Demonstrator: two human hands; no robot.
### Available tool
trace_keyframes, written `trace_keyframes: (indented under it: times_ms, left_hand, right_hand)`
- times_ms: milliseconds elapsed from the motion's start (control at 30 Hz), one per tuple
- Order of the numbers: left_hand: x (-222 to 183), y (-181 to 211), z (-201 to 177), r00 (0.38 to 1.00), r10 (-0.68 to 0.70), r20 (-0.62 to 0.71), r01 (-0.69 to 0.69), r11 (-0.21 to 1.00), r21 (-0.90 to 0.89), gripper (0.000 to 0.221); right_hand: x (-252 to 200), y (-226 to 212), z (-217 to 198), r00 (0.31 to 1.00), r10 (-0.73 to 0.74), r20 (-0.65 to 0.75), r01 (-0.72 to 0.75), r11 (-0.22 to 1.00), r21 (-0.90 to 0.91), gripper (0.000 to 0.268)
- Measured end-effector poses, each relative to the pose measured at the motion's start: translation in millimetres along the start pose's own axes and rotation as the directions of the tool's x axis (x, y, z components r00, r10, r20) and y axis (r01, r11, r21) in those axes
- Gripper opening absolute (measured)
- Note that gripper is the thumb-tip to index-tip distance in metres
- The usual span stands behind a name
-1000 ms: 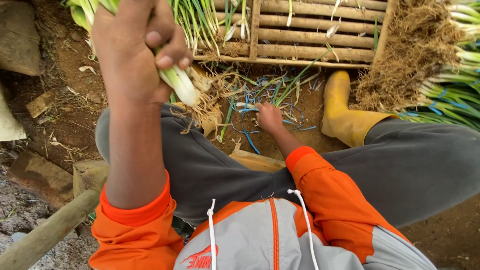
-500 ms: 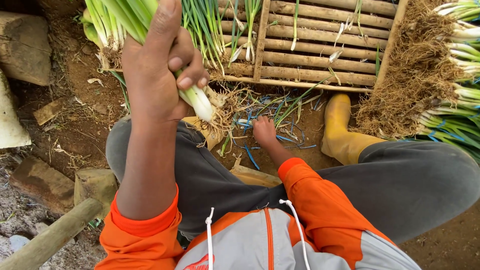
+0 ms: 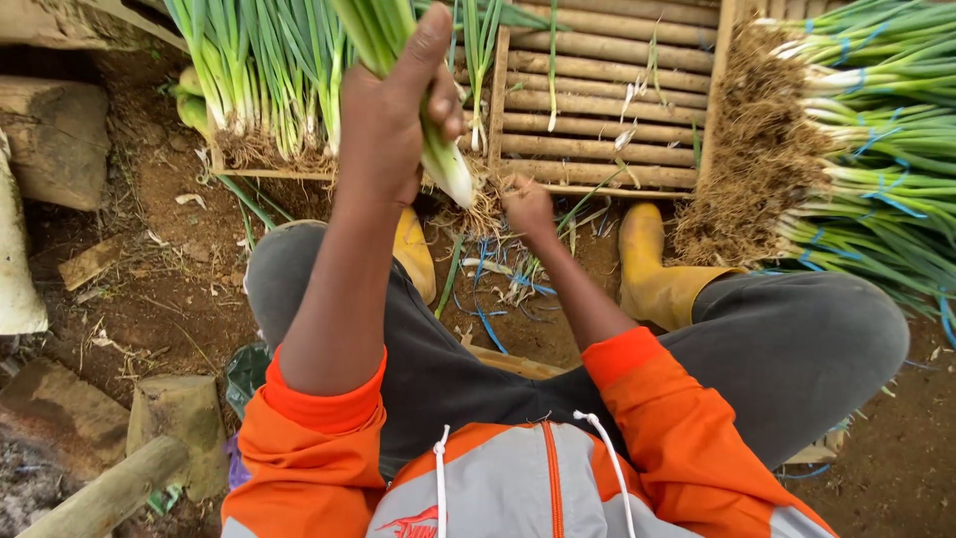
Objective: Bundling green onions and tying them with plastic string
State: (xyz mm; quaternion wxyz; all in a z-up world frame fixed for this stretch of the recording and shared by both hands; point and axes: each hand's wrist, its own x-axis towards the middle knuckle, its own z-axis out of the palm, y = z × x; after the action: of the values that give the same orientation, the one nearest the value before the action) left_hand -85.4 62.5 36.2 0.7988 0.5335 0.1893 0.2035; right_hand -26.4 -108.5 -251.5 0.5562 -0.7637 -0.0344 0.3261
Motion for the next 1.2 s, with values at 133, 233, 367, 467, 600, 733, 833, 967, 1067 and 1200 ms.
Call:
trace_keyframes:
  times_ms: [133,233,367,467,600,733,833,967,1067,1200]
  left_hand:
    - [-2,-5,11,1.0,-0.027,0.005,0.026,0.996,0.087,0.043]
    - [-1,-16,20,0.999,0.003,0.033,-0.008,0.989,0.149,0.045]
    - [-1,-32,34,0.991,0.045,0.128,-0.08,0.957,0.278,0.042]
    - [-15,-13,56,0.989,-0.015,0.144,-0.033,0.945,0.325,0.045]
    - [-8,-43,64,0.993,-0.059,0.106,0.023,0.949,0.316,0.059]
    - [0,-66,74,0.995,-0.064,0.081,0.035,0.947,0.32,0.056]
    - [7,-87,75,0.993,0.006,0.122,-0.038,0.965,0.26,0.044]
    - [17,-111,79,0.996,0.047,0.081,-0.07,0.946,0.318,0.042]
    - [23,-122,80,0.995,0.072,0.066,-0.092,0.908,0.408,0.042]
    - [27,-119,76,0.998,0.016,0.059,-0.047,0.829,0.557,0.04]
  right_hand:
    - [-2,-78,-59,0.981,-0.193,0.03,0.186,0.971,0.15,0.016]
    - [-35,-153,-95,0.95,-0.312,-0.001,0.312,0.949,-0.038,0.015]
    - [-66,-210,-127,0.879,-0.454,0.148,0.47,0.765,-0.441,0.018]
    - [-95,-237,-136,0.878,-0.426,0.219,0.475,0.711,-0.519,0.017]
    - [-120,-249,-131,0.869,-0.425,0.251,0.494,0.742,-0.452,0.019]
    - [-104,-230,-127,0.848,-0.454,0.274,0.526,0.785,-0.326,0.017]
    - [-89,-210,-124,0.847,-0.487,0.215,0.529,0.812,-0.247,0.019]
    - [-77,-194,-128,0.837,-0.524,0.157,0.547,0.794,-0.265,0.019]
    - [-72,-186,-131,0.823,-0.55,0.138,0.562,0.759,-0.328,0.019]
    - [-74,-183,-131,0.831,-0.541,0.126,0.548,0.761,-0.347,0.022]
